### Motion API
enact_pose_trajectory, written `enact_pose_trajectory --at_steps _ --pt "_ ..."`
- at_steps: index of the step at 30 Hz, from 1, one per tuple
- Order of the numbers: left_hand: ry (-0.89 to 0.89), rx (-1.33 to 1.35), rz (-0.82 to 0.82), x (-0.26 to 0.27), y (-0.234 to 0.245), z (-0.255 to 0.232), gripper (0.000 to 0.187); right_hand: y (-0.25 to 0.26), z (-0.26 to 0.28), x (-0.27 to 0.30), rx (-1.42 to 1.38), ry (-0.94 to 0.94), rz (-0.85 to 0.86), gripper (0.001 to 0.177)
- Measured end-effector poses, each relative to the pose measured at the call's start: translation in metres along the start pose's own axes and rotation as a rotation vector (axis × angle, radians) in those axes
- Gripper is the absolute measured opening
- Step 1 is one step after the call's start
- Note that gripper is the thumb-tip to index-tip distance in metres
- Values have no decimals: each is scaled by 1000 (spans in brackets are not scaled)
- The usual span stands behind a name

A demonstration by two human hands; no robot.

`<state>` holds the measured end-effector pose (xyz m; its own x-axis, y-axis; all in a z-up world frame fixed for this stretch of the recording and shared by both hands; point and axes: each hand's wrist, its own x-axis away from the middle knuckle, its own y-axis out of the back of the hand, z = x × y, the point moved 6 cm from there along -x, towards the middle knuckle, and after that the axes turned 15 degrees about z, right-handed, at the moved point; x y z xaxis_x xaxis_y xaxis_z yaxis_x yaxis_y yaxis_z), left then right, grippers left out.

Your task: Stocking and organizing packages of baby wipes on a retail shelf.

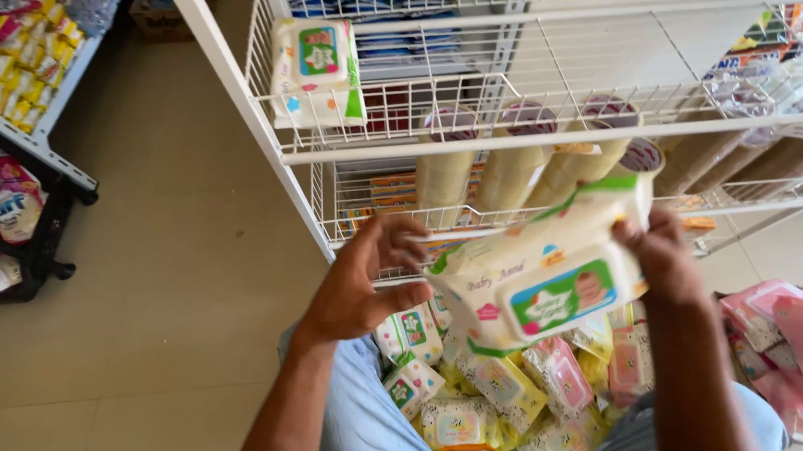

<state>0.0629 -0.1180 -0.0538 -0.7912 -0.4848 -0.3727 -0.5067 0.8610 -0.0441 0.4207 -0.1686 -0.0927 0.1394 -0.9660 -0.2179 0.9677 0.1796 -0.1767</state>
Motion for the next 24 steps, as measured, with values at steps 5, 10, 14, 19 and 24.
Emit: enact_pose_trajectory --at_steps 5,10,14,19,24 --pt "23 -448 136 -77 2 -96 83 -51 98 -101 190 -176 51 56" --pt "164 -55 61 -132 64 -88 64 -97 128 -187 -503 -152 210 69" --pt "141 -24 -179 -171 129 -63 58 -75 83 -242 -578 -109 -220 75" --pt "174 -58 -465 -194 175 -47 55 -98 75 -293 21 -114 28 80" --pt "363 -159 -433 -211 206 -43 50 -84 51 -337 -122 -249 -10 62"
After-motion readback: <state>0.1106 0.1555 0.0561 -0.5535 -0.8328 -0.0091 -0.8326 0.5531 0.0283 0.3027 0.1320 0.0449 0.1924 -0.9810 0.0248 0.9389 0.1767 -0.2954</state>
